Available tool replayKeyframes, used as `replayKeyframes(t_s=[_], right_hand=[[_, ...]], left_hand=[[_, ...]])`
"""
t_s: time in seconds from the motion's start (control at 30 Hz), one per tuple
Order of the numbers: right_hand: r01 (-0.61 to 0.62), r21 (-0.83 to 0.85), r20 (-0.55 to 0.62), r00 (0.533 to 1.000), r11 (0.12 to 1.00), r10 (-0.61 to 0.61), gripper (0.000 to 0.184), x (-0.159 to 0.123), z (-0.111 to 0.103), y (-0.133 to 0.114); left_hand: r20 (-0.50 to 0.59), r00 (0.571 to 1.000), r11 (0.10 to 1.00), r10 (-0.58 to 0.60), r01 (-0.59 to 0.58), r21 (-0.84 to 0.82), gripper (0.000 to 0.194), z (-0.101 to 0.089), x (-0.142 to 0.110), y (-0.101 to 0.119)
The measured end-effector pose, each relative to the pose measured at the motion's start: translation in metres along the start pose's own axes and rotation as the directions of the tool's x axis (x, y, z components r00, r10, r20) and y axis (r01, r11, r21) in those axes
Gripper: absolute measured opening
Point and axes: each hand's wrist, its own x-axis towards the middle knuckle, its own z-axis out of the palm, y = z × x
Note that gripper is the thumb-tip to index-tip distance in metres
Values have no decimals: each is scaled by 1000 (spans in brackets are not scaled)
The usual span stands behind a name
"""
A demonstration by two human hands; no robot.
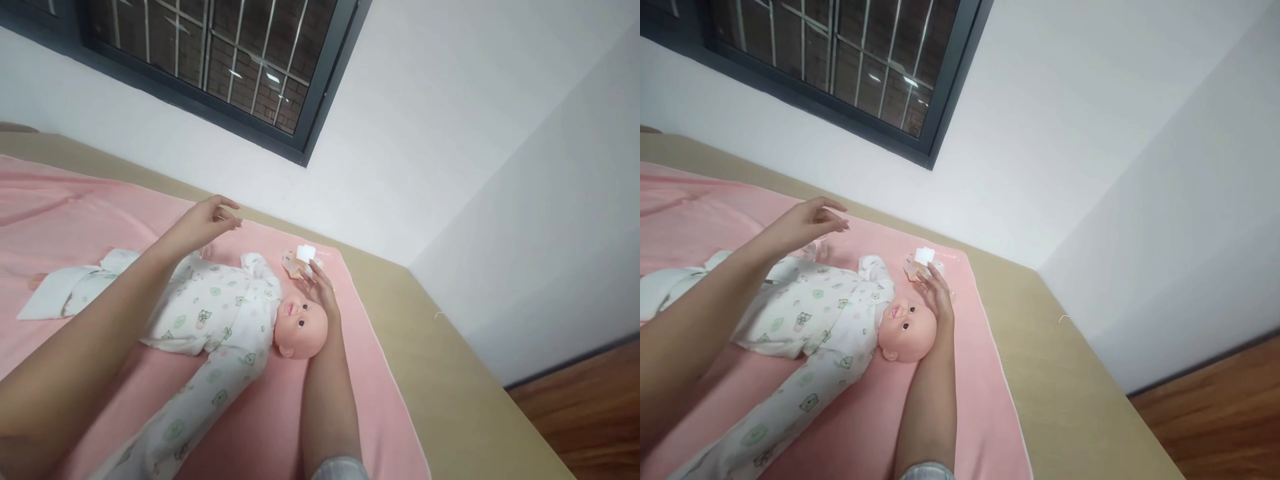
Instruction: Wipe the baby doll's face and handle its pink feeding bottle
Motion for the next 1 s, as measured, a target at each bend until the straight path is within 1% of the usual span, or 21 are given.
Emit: replayKeyframes(t_s=[0.13, 0.27, 0.47, 0.67, 0.83, 1.0], right_hand=[[-73, 14, 32, 997, 997, 72, 57, 4, -1, 7], [-119, 36, 33, 992, 992, 118, 60, 4, -2, 10], [-102, 95, 21, 995, 990, 101, 54, 0, -7, 9], [-111, 75, 18, 994, 991, 110, 56, -4, -9, 8], [-77, 62, -11, 997, 995, 77, 48, -8, -10, 6], [-27, 78, -25, 999, 997, 29, 41, -11, -14, 3]], left_hand=[[-9, 1000, 1000, 9, -9, -18, 37, -4, 5, -10], [-7, 1000, 998, 3, -4, -63, 41, -8, 10, -20], [-42, 999, 995, -18, 14, -97, 46, -15, 12, -25], [-78, 995, 995, -60, 54, -78, 42, -24, 11, -25], [-111, 989, 995, -95, 94, -15, 40, -29, 13, -28], [-177, 976, 980, -124, 149, 132, 47, -36, 20, -45]])
